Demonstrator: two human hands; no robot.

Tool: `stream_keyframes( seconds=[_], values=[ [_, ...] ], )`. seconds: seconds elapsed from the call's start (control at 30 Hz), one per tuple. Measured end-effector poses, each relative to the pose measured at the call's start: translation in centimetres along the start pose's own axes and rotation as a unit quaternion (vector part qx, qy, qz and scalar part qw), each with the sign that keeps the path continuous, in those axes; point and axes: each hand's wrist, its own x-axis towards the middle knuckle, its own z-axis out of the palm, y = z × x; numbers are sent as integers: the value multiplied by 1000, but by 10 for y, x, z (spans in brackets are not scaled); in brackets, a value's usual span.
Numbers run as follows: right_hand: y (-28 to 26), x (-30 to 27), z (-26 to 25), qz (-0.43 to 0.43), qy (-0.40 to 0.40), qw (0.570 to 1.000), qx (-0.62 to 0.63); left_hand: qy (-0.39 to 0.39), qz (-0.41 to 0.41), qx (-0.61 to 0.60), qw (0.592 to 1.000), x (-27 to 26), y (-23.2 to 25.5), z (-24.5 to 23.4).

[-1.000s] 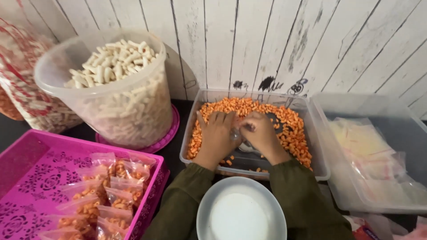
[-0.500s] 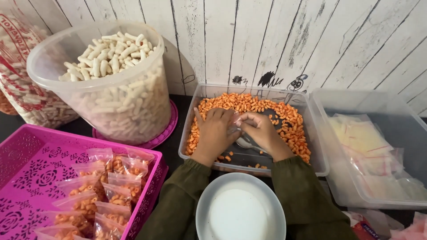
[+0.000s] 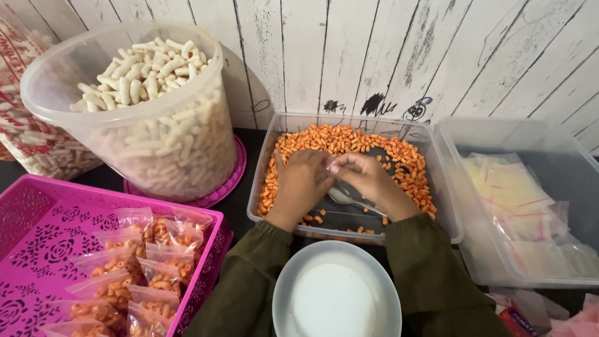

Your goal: Manually portioning snacks into small plastic bags using a spoon and a digital scale for weight accuracy.

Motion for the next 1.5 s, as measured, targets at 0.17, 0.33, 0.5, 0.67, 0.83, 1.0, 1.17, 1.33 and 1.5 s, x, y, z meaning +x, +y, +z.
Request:
stream_keyframes(
  seconds=[0.17, 0.33, 0.5, 0.67, 0.83, 1.0, 1.17, 1.33, 1.5],
  values=[
    [-23, -14, -38, 20, -12, 958, -287, 103, -53, 18, 993, 1, 10, -37],
    [13, -5, -40, 131, -139, 819, -541, 145, -121, -39, 981, 11, -36, -32],
    [53, 1, -40, 169, -134, 778, -590, 163, -119, -142, 969, 9, -35, -25],
    [27, 8, -64, 114, -4, 837, -535, 149, -106, -106, 977, 12, -41, -11],
    [101, 24, -104, 4, 162, 771, -615, 118, -114, -95, 982, 10, -38, -14],
    [150, 53, -106, -15, 153, 777, -611, 129, -107, -50, 985, 10, -38, -8],
    [59, 49, -47, 88, 45, 850, -518, 106, -133, -45, 984, 9, -32, -12],
    [30, 39, -26, 140, -20, 855, -498, 88, -137, -41, 986, 7, -27, -20],
    [-15, 24, -40, 142, -26, 880, -452, 45, -130, -42, 990, 7, -20, -29]
  ],
)
